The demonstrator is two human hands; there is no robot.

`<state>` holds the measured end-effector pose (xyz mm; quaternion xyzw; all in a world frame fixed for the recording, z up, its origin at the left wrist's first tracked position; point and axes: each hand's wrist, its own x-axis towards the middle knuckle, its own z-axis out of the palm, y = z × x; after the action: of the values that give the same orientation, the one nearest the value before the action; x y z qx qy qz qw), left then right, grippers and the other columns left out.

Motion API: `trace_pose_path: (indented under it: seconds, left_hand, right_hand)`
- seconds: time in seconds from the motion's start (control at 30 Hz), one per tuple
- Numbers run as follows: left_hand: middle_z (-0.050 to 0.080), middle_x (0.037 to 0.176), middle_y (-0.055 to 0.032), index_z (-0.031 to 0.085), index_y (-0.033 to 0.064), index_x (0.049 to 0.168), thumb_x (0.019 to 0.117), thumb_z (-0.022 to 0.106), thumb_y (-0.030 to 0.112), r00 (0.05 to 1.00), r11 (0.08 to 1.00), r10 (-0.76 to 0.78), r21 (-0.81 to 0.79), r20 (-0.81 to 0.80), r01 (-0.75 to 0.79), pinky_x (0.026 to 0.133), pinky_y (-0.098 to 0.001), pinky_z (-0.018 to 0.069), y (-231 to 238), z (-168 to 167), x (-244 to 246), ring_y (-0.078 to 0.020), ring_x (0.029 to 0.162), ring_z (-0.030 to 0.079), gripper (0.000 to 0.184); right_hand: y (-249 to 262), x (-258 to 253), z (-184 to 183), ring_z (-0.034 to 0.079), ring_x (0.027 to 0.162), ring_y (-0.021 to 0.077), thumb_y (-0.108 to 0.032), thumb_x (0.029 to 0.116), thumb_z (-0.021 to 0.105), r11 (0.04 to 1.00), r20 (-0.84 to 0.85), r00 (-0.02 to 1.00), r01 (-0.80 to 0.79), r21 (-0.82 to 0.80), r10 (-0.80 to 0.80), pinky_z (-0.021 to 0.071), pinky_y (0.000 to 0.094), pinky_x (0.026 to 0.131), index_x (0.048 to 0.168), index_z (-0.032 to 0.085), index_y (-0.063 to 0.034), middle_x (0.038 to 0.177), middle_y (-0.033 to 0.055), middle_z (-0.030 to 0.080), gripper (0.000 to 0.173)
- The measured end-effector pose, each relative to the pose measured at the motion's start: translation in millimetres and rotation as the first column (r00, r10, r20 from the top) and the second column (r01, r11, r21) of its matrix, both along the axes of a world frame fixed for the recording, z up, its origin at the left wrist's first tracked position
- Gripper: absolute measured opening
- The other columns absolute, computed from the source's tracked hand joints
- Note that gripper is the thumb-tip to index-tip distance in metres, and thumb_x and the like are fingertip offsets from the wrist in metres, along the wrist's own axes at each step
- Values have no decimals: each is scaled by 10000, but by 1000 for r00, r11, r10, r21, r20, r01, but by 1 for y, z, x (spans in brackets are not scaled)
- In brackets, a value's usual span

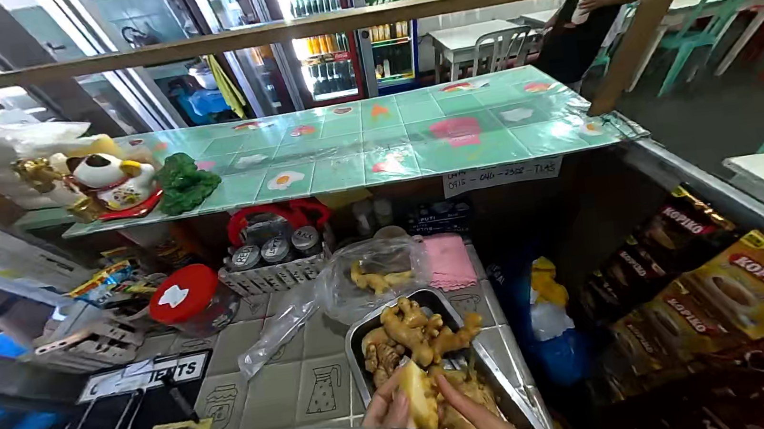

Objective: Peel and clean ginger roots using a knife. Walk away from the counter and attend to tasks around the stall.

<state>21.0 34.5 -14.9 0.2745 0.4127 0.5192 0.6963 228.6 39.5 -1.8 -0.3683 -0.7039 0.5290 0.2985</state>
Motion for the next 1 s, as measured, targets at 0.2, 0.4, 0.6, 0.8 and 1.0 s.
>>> trace_pose_path:
  seconds: [0.2, 0.4, 0.6, 0.8, 1.0]
  left_hand:
    - [662, 1163, -50, 393, 34, 1464, 1109, 348, 204, 999, 997, -28, -72, 17, 29, 868, -303, 576, -2, 9, 4, -110, 1001, 673, 397]
    - [654, 1202, -24, 388, 34, 1468, 1109, 338, 198, 997, 998, -44, -36, 58, 47, 892, -284, 566, -4, 13, 7, -78, 1041, 663, 398]
    - [629, 1229, -37, 360, 24, 1492, 1103, 354, 187, 999, 999, -40, -15, 26, 41, 906, -303, 563, -4, 15, 4, -90, 1064, 651, 422]
    - [654, 1247, -69, 442, 0, 1446, 1041, 513, 201, 989, 1000, 9, -13, 148, -7, 949, -320, 554, -8, 15, 3, -132, 1102, 655, 457]
    - [733, 1090, -46, 567, 104, 1211, 1043, 399, 50, 962, 999, 54, -19, 266, -51, 981, -396, 553, -18, 16, 1, -163, 1019, 705, 244]
  right_hand:
    - [2, -4, 6, 538, 557, 209, -469, 922, 730, 996, 105, 994, 22, 88, -32, 508, 445, 560, 1606, 305, -33, 749, 103, 647, 915]
    - [2, -2, 11, 523, 530, 205, -506, 926, 708, 993, 122, 991, 39, 110, -52, 493, 441, 528, 1597, 338, -51, 727, 95, 643, 891]
    - [6, 1, 7, 487, 531, 170, -444, 941, 715, 998, 10, 1000, 21, 66, -21, 473, 383, 520, 1598, 358, -86, 813, 110, 661, 829]
    - [9, 4, 0, 514, 604, 137, -406, 953, 712, 994, -5, 999, 40, 104, -40, 483, 349, 586, 1568, 425, -92, 1127, 164, 707, 748]
    - [12, 13, -4, 705, 1073, 128, -362, 988, 669, 997, -13, 1000, 30, 71, -29, 577, 416, 938, 1536, 499, -186, 1458, 19, 604, 600]
